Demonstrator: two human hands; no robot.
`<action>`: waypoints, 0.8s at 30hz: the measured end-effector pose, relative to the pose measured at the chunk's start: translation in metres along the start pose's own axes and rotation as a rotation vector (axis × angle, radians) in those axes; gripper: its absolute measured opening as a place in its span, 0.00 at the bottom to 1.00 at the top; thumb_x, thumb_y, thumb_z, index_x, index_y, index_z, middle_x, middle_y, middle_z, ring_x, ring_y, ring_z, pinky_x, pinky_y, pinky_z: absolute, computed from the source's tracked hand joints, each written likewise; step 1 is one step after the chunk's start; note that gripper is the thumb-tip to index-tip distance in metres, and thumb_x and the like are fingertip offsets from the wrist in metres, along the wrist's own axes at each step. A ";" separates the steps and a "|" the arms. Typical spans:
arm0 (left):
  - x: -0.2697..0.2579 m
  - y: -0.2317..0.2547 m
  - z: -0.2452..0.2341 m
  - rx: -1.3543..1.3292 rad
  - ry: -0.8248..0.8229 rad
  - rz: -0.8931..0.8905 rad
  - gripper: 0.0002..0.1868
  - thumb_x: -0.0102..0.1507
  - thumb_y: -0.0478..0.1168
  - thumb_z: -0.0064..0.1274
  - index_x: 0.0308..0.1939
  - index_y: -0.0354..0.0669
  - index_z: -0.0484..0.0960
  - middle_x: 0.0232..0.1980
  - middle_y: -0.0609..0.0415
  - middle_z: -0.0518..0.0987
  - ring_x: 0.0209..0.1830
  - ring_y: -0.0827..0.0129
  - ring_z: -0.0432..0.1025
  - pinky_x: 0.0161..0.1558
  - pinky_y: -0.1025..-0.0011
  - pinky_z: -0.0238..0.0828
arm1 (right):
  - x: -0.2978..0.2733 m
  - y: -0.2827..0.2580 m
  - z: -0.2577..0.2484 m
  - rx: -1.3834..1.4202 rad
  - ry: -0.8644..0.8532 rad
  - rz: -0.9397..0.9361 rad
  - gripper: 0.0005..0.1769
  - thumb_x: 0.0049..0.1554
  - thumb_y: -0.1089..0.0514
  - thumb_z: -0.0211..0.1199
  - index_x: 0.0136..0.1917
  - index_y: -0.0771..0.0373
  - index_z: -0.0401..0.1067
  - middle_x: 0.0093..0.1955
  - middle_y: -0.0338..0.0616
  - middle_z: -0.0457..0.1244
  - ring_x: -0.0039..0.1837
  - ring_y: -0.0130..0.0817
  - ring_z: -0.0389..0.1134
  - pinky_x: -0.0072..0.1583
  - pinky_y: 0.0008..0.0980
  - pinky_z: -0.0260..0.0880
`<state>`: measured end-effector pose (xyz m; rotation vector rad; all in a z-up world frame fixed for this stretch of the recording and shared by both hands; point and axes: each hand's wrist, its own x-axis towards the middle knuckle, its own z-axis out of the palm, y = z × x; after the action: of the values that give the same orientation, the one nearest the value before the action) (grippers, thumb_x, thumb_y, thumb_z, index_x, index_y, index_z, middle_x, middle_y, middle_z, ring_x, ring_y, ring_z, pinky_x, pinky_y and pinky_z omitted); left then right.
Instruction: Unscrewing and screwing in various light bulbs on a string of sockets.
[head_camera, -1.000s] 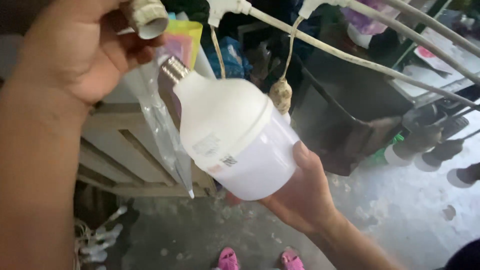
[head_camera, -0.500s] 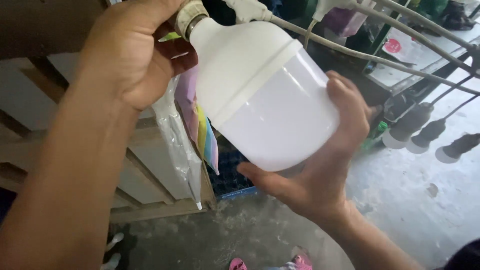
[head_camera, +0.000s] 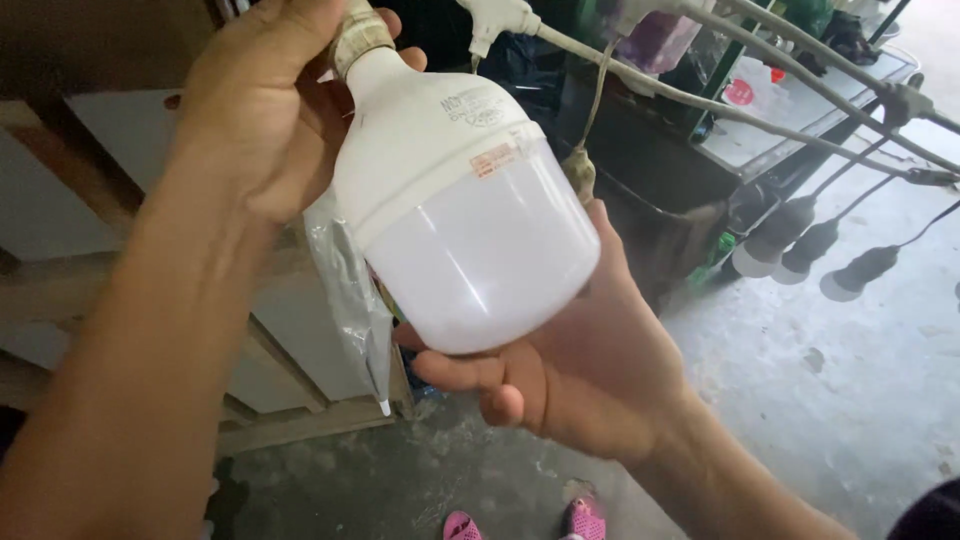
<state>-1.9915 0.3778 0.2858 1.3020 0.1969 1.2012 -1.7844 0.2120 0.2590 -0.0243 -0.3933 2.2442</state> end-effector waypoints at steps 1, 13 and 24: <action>-0.001 -0.001 0.002 -0.035 0.001 0.021 0.09 0.73 0.43 0.52 0.52 0.41 0.77 0.50 0.54 0.79 0.53 0.65 0.76 0.66 0.60 0.77 | -0.001 0.000 -0.005 -0.068 0.006 -0.018 0.53 0.64 0.18 0.31 0.83 0.59 0.49 0.70 0.67 0.58 0.61 0.58 0.70 0.51 0.37 0.78; 0.007 -0.012 0.014 -0.080 0.013 0.140 0.07 0.72 0.39 0.51 0.51 0.39 0.78 0.48 0.51 0.79 0.50 0.63 0.77 0.62 0.61 0.80 | -0.011 -0.017 -0.025 -0.271 0.022 -0.016 0.55 0.61 0.18 0.35 0.84 0.60 0.47 0.64 0.76 0.61 0.58 0.50 0.71 0.56 0.38 0.77; 0.014 -0.026 0.008 -0.143 0.018 0.177 0.10 0.73 0.41 0.56 0.51 0.36 0.77 0.49 0.50 0.78 0.51 0.60 0.76 0.62 0.60 0.79 | -0.009 -0.015 -0.027 -0.530 0.176 -0.206 0.53 0.62 0.20 0.39 0.84 0.58 0.41 0.67 0.77 0.58 0.61 0.62 0.69 0.58 0.49 0.75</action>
<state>-1.9652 0.3884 0.2738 1.2025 0.0077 1.3514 -1.7631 0.2218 0.2368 -0.4356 -0.8418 1.8629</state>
